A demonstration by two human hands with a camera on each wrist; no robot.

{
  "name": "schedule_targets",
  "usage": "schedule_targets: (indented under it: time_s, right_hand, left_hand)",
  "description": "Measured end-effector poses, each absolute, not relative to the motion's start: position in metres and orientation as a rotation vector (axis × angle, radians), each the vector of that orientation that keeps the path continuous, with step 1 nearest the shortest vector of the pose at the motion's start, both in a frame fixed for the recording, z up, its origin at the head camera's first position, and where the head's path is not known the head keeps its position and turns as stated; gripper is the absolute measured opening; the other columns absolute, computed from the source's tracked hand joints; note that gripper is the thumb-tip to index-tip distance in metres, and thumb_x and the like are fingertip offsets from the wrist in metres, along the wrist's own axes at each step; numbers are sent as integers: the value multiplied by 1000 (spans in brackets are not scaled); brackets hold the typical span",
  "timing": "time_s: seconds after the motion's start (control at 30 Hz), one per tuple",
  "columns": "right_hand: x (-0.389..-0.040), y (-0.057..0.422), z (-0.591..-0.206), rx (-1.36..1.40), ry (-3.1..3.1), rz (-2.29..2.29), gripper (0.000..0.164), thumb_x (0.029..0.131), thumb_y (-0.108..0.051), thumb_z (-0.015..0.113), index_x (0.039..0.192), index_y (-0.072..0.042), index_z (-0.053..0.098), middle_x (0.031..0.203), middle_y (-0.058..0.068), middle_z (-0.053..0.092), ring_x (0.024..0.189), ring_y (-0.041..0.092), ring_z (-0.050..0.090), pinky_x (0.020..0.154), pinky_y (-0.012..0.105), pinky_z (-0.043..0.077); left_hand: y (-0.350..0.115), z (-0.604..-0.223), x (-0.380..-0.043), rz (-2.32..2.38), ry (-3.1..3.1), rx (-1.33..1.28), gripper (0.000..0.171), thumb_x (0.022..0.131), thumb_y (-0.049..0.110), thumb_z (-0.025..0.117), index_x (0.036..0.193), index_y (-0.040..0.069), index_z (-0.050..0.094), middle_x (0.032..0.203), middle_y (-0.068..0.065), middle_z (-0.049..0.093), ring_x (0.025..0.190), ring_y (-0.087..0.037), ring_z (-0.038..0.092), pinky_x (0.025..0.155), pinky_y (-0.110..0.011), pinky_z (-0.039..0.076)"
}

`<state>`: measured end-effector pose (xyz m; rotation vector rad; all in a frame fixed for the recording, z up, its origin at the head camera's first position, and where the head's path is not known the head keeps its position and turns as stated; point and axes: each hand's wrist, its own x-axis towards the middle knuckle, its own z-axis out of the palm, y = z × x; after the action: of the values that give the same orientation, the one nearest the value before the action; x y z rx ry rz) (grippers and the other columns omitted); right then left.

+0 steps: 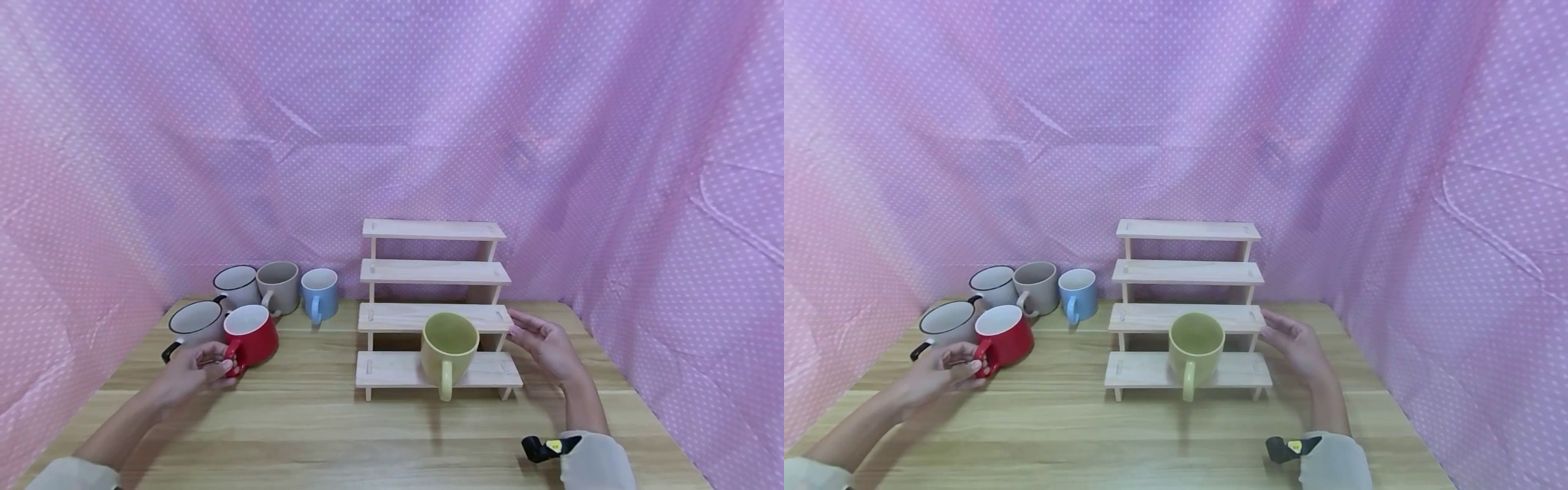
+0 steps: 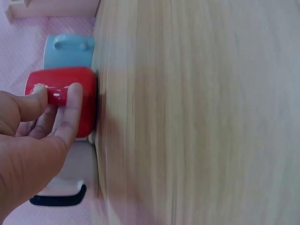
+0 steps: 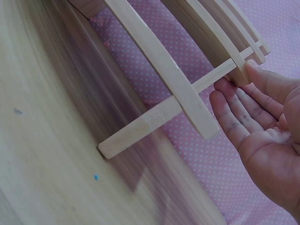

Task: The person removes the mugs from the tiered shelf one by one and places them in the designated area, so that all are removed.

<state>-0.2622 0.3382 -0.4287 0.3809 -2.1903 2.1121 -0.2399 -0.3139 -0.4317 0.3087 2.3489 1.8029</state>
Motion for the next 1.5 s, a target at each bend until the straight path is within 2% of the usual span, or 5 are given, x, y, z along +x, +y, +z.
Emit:
schedule_targets:
  time_s: [0.9,1.07,1.3,1.5]
  right_hand:
    - [-262,340,-429,353,-2231,2098,59,103,-8,62,148,17,36,128,-2,66,112,7,67,99,24,53]
    - [-263,340,-430,359,-2232,2092,59,103,-9,63,148,17,35,130,2,64,112,8,67,99,24,53]
    - [-264,341,-431,349,-2237,2094,58,103,-9,63,149,16,36,131,2,64,112,8,67,99,24,53]
    - [-262,340,-429,335,-2237,2096,59,102,-9,63,149,16,36,136,10,61,113,7,67,99,24,52]
  left_hand:
    - [-322,-427,-245,1749,2319,260,36,100,-1,62,124,-23,47,110,-20,65,96,-24,72,86,-43,61]
    - [-323,-419,-244,1630,2418,280,33,100,2,63,120,-22,52,107,-21,68,92,-23,73,82,-40,63]
    - [-321,-401,-248,1286,2746,223,27,101,14,65,111,-10,66,95,-10,69,86,-19,65,72,-27,60]
    - [-313,-376,-249,1276,2809,225,32,102,15,64,118,-13,62,101,-15,69,87,-24,68,72,-30,62]
